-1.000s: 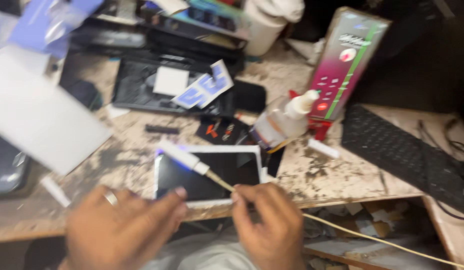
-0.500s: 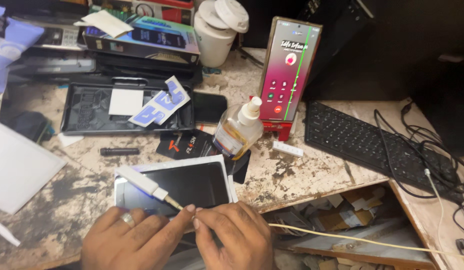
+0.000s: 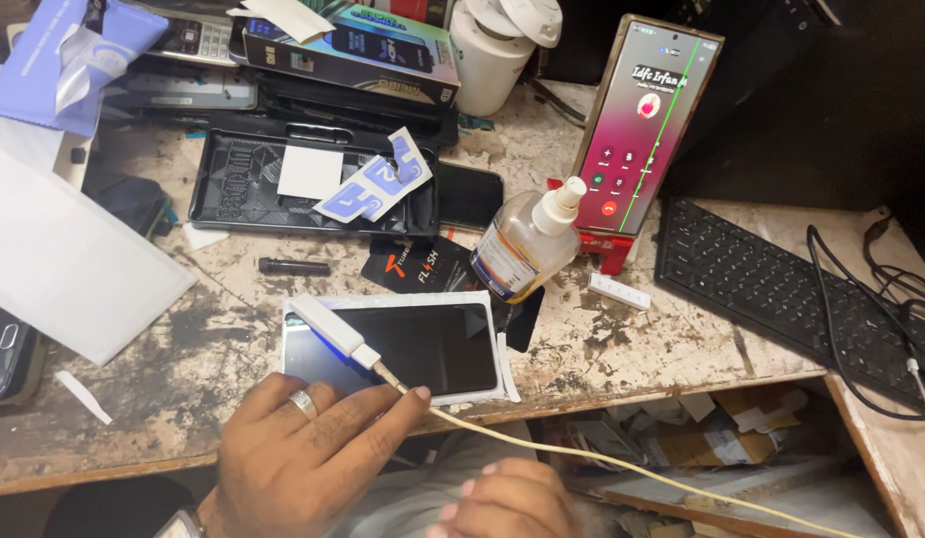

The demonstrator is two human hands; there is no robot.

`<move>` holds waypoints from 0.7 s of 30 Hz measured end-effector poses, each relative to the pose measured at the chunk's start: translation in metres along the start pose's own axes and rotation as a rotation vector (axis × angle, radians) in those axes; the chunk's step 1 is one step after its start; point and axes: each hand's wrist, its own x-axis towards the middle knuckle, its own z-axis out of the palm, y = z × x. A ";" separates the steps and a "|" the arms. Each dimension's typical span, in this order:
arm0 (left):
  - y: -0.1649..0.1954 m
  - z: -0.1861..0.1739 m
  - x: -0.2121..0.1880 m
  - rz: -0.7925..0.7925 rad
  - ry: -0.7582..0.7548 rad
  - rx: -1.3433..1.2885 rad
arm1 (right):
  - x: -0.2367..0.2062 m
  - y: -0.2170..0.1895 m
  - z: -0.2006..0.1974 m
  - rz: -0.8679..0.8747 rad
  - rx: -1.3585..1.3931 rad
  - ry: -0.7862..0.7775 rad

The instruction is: The person uses a handheld UV light to cure adhesive on a smartphone screen protector. They move the UV light slowly across the screen surface while holding the phone steady with the other hand. The process continues until the end of the clip.

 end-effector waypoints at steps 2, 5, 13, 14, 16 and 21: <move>0.001 0.000 -0.001 -0.001 0.021 -0.033 | -0.008 0.001 0.001 0.012 -0.019 -0.032; 0.000 0.001 -0.001 0.000 0.021 -0.043 | -0.018 0.003 -0.001 0.180 -0.059 -0.010; 0.000 0.003 0.001 0.019 -0.008 -0.038 | -0.030 0.031 -0.022 0.157 0.686 -0.336; 0.000 0.003 0.001 0.024 -0.017 -0.036 | -0.030 0.030 -0.025 0.185 0.729 -0.396; 0.000 0.004 -0.001 0.025 -0.027 -0.035 | -0.029 0.027 -0.029 0.239 0.812 -0.516; -0.001 0.005 -0.001 0.031 -0.001 -0.025 | -0.027 0.023 -0.022 0.479 0.396 -0.370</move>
